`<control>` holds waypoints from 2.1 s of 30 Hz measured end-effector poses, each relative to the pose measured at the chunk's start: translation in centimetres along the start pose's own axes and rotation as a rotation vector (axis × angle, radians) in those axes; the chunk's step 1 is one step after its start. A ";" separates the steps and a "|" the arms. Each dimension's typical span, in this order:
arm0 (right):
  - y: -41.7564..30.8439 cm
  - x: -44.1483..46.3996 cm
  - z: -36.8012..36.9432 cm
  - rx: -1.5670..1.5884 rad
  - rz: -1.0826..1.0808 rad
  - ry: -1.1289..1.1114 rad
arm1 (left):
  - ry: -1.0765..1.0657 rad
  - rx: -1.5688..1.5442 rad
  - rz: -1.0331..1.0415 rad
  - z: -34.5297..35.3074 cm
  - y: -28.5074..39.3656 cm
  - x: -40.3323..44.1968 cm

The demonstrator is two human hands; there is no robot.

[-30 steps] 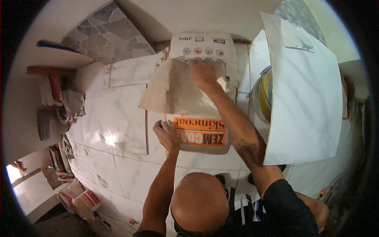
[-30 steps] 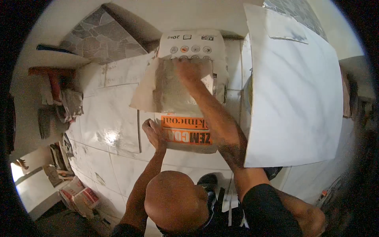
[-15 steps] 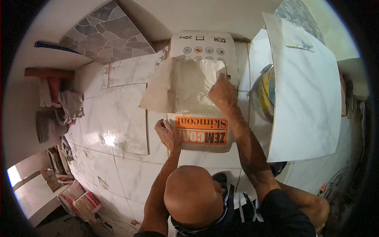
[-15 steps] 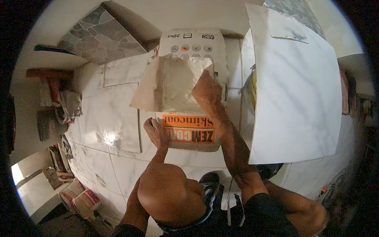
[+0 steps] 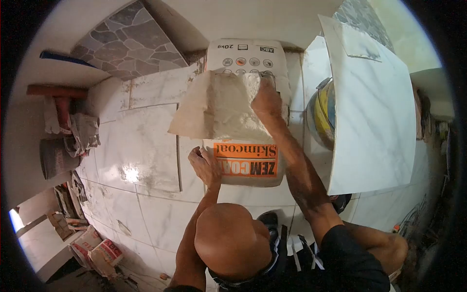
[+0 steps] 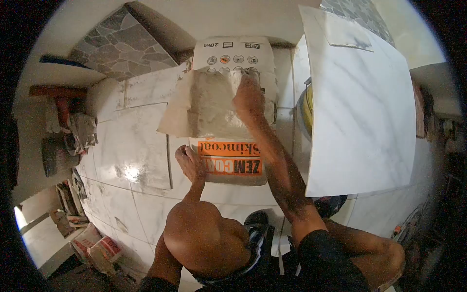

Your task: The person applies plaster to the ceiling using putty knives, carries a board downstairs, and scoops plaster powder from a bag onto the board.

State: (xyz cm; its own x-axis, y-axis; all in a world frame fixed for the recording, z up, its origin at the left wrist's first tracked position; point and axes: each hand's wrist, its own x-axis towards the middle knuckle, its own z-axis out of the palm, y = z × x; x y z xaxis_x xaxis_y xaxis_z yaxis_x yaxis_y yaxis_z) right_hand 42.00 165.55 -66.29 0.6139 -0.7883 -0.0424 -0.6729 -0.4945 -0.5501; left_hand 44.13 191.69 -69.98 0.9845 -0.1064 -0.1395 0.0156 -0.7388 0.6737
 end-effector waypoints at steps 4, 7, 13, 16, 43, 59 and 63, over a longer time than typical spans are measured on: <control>-0.1 -0.4 1.7 -0.187 -0.112 -0.014 | -0.032 -0.035 -0.078 -0.2 0.7 -0.1; 0.2 -1.6 0.5 -0.135 -0.076 -0.094 | -0.031 -0.017 -0.068 -0.2 0.9 -0.1; 0.0 -0.8 2.0 -0.217 -0.116 -0.028 | -0.025 0.018 -0.040 -0.2 1.1 -0.5; -0.5 -2.6 -0.6 -0.102 -0.025 -0.083 | -0.013 0.016 -0.025 -0.2 0.8 -0.3; 0.2 -4.1 -0.2 -0.113 0.093 -0.058 | 0.028 0.015 0.056 -0.1 0.0 0.0; 1.1 -2.8 0.5 -0.143 0.003 -0.094 | 0.007 0.018 0.074 0.0 -0.2 0.1; 1.3 -1.9 -1.1 0.043 0.159 -0.119 | 0.025 0.010 0.063 -0.1 0.0 0.0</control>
State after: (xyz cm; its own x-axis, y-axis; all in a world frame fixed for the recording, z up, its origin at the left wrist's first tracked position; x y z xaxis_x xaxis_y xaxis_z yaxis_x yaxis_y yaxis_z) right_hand 39.49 166.01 -66.03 0.5472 -0.8052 -0.2284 -0.7486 -0.3487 -0.5640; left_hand 44.20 191.81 -69.90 0.9875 -0.1361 -0.0791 -0.0478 -0.7380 0.6731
